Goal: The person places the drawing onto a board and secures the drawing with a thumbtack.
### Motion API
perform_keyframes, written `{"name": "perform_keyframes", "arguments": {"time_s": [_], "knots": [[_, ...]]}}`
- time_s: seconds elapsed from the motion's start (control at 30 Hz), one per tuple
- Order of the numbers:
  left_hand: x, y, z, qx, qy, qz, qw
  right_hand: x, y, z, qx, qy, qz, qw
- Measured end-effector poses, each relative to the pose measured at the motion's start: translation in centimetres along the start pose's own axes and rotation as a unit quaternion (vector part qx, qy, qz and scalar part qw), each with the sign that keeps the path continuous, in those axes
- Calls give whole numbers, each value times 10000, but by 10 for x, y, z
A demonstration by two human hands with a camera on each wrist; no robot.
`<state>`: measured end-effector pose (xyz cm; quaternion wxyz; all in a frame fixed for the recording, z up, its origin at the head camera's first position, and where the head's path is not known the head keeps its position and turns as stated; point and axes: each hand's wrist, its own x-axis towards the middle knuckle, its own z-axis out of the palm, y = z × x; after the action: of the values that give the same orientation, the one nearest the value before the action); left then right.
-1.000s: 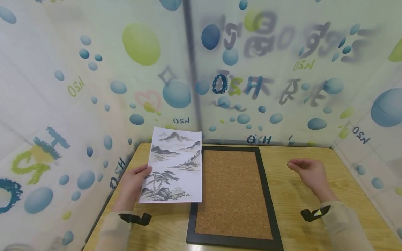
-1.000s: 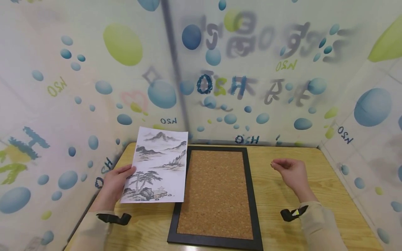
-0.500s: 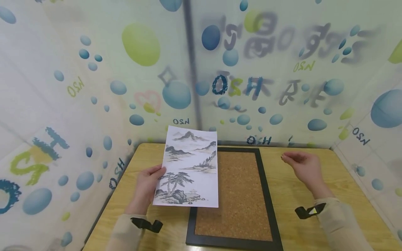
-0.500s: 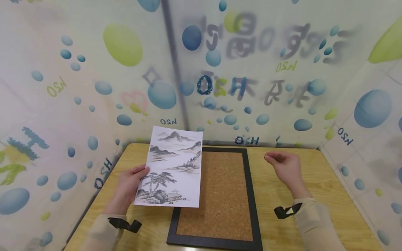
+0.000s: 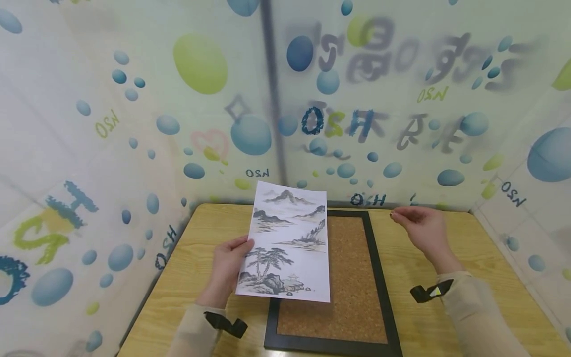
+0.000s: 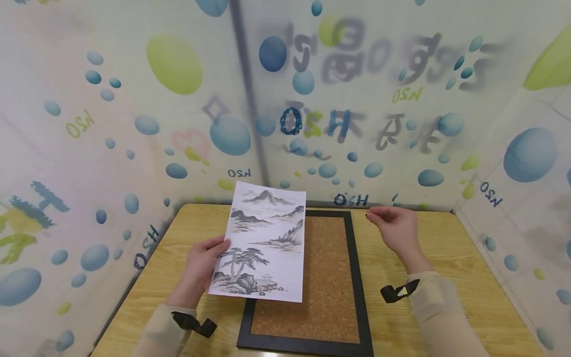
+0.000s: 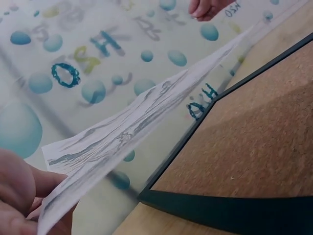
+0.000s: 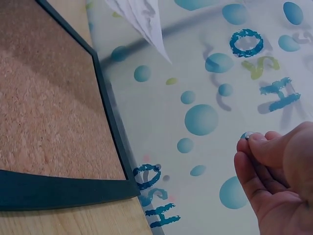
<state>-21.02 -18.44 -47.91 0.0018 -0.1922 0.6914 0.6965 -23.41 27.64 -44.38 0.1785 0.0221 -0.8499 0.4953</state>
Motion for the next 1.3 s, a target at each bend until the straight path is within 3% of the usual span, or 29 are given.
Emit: {"name": "perform_keyframes", "arguments": {"time_s": [0.33, 0.73, 1.3], "knots": [[-4, -9, 22, -177, 115, 223, 9995, 9, -6, 11, 286, -6, -1, 9996], [-13, -19, 48, -440, -23, 525, 9976, 17, -10, 23, 610, -129, 259, 9977], [-23, -38, 75, -418, -97, 436, 9981, 26, -10, 44, 1046, -282, 831, 9906]]}}
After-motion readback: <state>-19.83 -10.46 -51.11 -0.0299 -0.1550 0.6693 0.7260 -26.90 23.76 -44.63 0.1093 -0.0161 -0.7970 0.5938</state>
